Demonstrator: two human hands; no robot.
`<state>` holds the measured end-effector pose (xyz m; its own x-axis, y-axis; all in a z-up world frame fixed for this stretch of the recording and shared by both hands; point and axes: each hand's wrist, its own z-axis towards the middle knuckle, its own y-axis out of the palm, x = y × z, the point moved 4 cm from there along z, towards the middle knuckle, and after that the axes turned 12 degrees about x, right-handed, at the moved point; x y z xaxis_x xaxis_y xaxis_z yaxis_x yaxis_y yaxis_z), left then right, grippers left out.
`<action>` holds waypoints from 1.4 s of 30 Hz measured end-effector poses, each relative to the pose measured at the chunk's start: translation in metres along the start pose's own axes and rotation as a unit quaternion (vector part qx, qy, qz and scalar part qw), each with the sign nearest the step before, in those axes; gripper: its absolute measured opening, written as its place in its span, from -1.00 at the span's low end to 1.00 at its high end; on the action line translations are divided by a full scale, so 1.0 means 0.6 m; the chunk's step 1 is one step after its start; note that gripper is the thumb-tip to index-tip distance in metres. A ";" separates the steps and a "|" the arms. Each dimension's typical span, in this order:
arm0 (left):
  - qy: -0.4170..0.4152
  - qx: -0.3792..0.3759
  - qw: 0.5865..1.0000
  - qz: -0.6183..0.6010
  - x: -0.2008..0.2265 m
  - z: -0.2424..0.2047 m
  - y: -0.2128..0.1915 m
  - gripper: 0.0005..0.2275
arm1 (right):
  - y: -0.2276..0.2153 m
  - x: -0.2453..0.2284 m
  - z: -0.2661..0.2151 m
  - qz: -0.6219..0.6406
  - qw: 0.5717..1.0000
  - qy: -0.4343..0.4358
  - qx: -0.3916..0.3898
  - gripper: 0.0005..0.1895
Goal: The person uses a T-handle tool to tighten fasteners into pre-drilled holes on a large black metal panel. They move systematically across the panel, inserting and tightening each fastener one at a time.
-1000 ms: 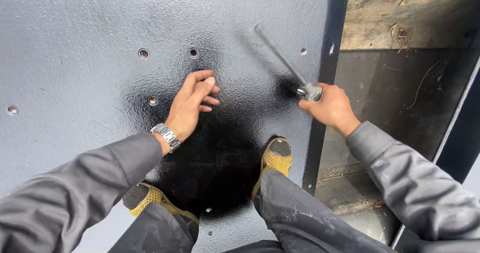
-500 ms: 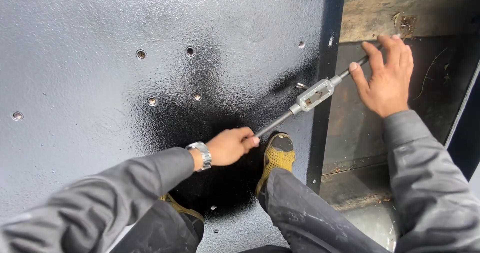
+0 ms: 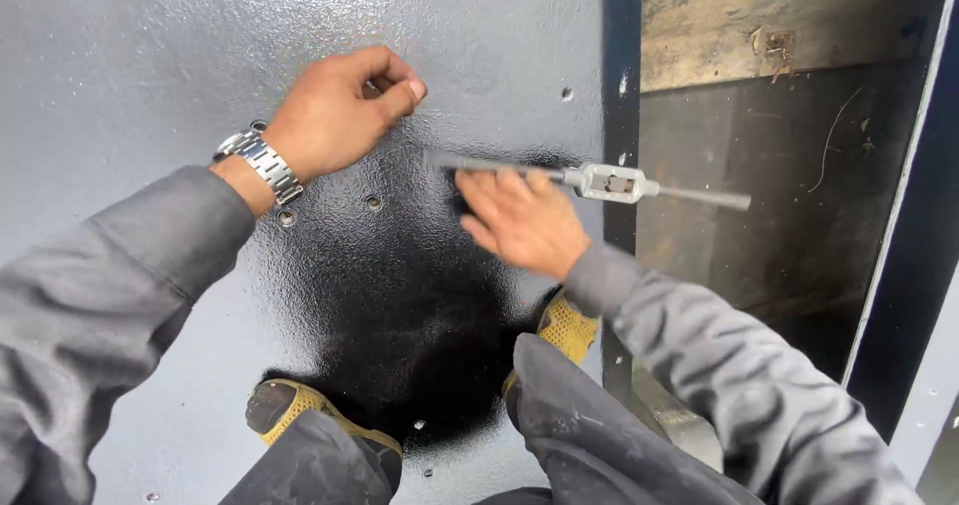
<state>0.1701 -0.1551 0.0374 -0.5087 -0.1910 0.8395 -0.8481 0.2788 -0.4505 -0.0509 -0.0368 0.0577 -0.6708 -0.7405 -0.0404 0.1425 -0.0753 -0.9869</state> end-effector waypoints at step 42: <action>-0.029 -0.145 0.961 0.233 -0.005 -0.129 -0.078 -0.66 | 0.037 0.158 0.118 0.406 0.876 0.261 -0.021 -0.67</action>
<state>0.2230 -0.0946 0.0796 -0.8374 -0.0319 0.5457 -0.4540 0.5966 -0.6618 -0.0602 -0.1559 0.0431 -0.6033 -0.1323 -0.7865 0.7071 0.3674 -0.6042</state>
